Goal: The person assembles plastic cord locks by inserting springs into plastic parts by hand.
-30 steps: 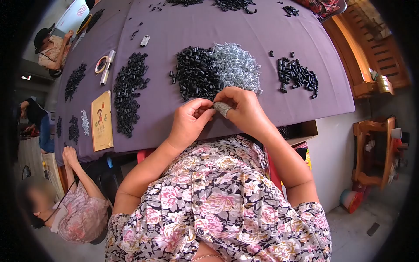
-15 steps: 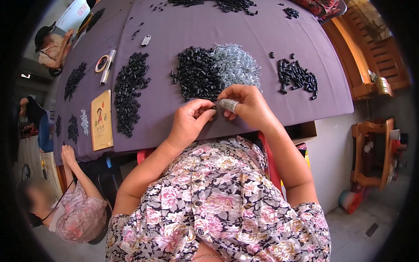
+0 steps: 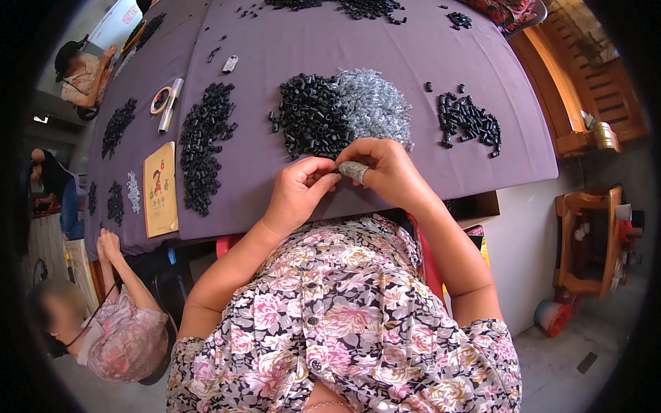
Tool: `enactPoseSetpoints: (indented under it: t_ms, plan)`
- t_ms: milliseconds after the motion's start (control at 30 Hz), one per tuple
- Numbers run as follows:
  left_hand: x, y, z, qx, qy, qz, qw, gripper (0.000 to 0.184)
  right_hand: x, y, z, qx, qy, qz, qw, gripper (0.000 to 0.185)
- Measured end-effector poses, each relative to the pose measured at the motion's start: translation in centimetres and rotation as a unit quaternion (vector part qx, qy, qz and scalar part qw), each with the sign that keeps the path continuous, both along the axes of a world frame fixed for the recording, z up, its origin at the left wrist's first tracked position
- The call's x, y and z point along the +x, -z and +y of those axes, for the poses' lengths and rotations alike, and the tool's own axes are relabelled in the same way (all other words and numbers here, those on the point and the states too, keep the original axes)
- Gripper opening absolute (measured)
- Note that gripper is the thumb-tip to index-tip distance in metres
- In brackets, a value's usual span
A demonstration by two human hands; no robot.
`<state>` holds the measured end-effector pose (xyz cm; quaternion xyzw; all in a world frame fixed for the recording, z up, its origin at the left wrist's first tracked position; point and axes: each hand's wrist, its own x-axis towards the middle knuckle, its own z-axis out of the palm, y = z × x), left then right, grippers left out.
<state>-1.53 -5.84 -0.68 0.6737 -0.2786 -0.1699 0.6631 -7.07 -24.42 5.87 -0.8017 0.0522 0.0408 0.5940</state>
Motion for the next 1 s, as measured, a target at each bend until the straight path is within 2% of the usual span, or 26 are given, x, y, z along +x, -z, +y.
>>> enactPoseSetpoints:
  t_ms: [67, 267, 367, 567, 667, 1000]
  plan:
    - [0.1, 0.3, 0.0, -0.002, 0.001, -0.004, 1.0, 0.013, 0.1, -0.2, 0.0, -0.019, -0.01, 0.011, 1.0, 0.01]
    - [0.3, -0.3, 0.2, -0.022, 0.019, 0.096, 0.995, 0.015, 0.3, 0.3, 0.3, -0.056, -0.011, -0.046, 0.997, 0.011]
    - [0.4, -0.6, 0.3, -0.023, 0.022, 0.109, 0.993, 0.016, 0.1, 0.4, 0.4, -0.044, -0.001, -0.043, 0.998, 0.018]
    - [0.4, -0.6, 0.4, -0.035, 0.031, 0.116, 0.992, 0.016, -0.5, -1.0, 0.9, -0.113, -0.015, -0.087, 0.99, 0.029]
    - [0.4, -0.6, 0.4, -0.038, 0.025, 0.131, 0.99, 0.016, -0.3, -1.0, 1.0, -0.127, -0.008, -0.063, 0.99, 0.021]
    - [0.6, -0.3, 0.5, -0.062, 0.015, 0.139, 0.988, 0.015, -0.2, -1.3, 2.1, -0.176, 0.0, -0.112, 0.978, 0.025]
